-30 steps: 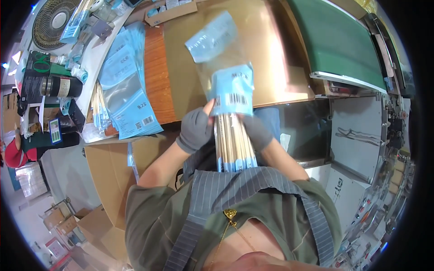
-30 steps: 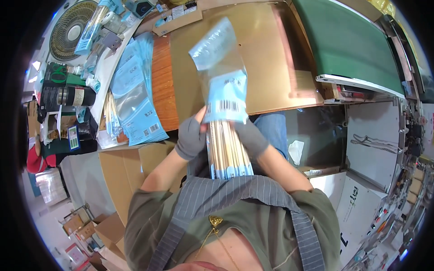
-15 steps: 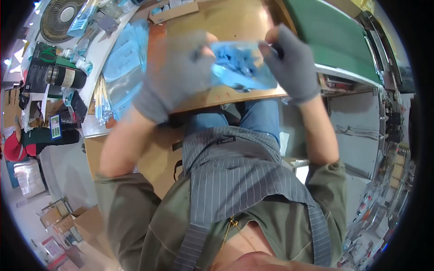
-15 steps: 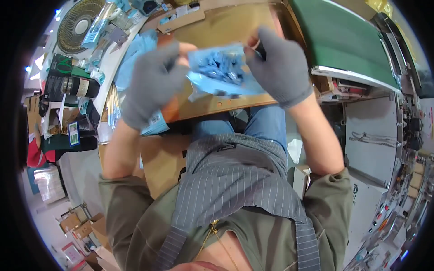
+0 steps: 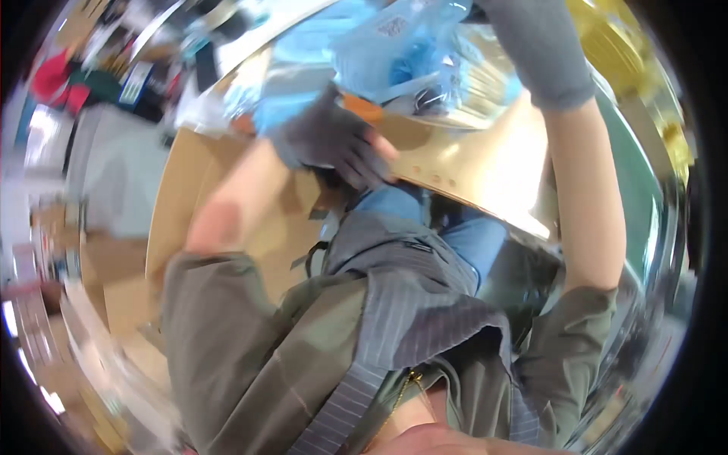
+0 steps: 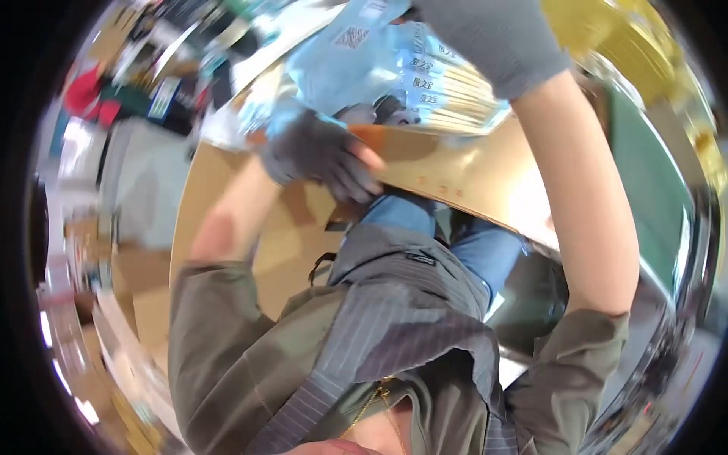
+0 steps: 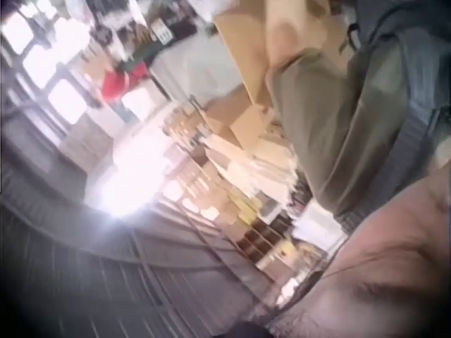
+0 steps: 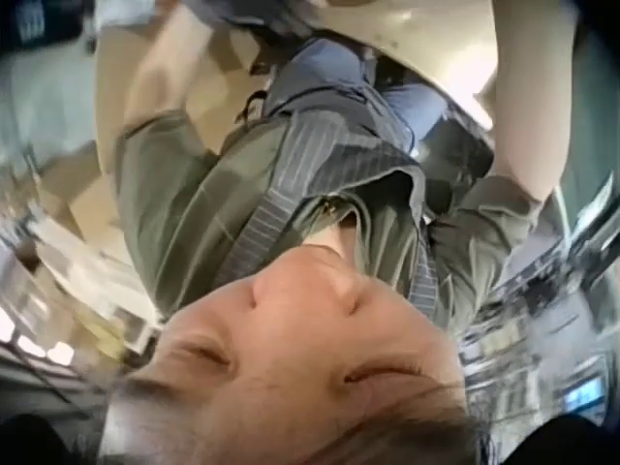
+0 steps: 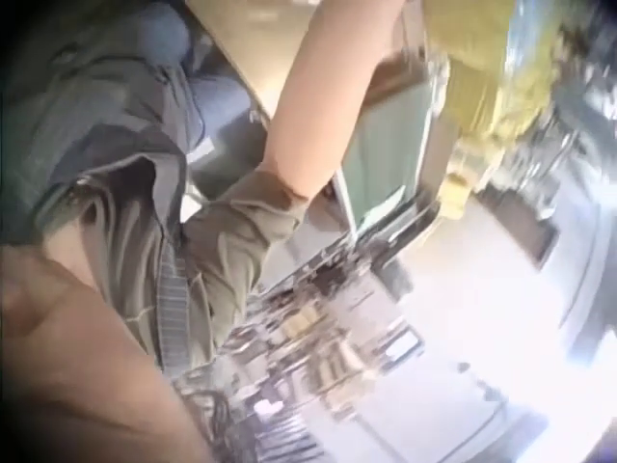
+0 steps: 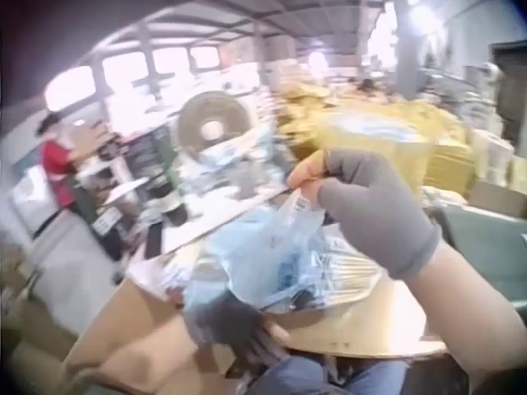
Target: Packaging bundles of thin wooden sticks into plastic sleeves at a manufacturing station.
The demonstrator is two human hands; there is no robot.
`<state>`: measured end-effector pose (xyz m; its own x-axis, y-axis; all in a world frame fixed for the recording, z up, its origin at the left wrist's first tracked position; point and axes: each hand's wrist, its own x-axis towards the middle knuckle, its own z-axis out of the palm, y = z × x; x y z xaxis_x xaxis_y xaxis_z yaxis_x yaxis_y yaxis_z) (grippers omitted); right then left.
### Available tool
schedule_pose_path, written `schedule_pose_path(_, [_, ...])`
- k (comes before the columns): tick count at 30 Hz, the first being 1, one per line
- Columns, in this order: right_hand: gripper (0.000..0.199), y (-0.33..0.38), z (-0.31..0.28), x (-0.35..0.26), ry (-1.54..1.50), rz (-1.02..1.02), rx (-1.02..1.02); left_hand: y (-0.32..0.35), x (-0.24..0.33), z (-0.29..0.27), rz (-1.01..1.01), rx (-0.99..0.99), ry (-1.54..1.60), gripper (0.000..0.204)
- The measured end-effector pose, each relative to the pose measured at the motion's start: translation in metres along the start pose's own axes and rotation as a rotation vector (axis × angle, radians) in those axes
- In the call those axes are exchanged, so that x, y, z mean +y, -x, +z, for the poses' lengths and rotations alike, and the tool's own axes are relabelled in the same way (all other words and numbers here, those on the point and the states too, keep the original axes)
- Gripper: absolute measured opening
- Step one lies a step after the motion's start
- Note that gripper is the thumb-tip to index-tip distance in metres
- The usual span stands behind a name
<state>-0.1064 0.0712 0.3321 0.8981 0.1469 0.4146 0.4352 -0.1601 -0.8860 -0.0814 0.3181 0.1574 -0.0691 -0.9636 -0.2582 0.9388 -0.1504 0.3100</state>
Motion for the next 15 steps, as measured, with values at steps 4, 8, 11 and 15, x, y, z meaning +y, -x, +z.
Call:
schedule_pose_path(4, [0.013,0.01,0.11,-0.023,-0.198,-0.418,-0.455,-0.004,-0.087,0.018,0.487,-0.281,0.131,0.082])
schedule_pose_path(8, [0.012,0.053,0.178,-0.044,-0.024,-0.818,-0.722,0.112,-0.157,0.008,1.092,0.28,0.016,0.066])
schedule_pose_path(11, [0.01,0.055,0.208,-0.028,0.027,-0.95,-0.795,0.199,-0.222,0.012,1.453,0.738,-0.086,0.055])
schedule_pose_path(15, [0.017,0.058,0.238,0.017,-0.03,-0.666,-1.017,0.202,-0.243,0.033,1.569,1.177,-0.068,0.048])
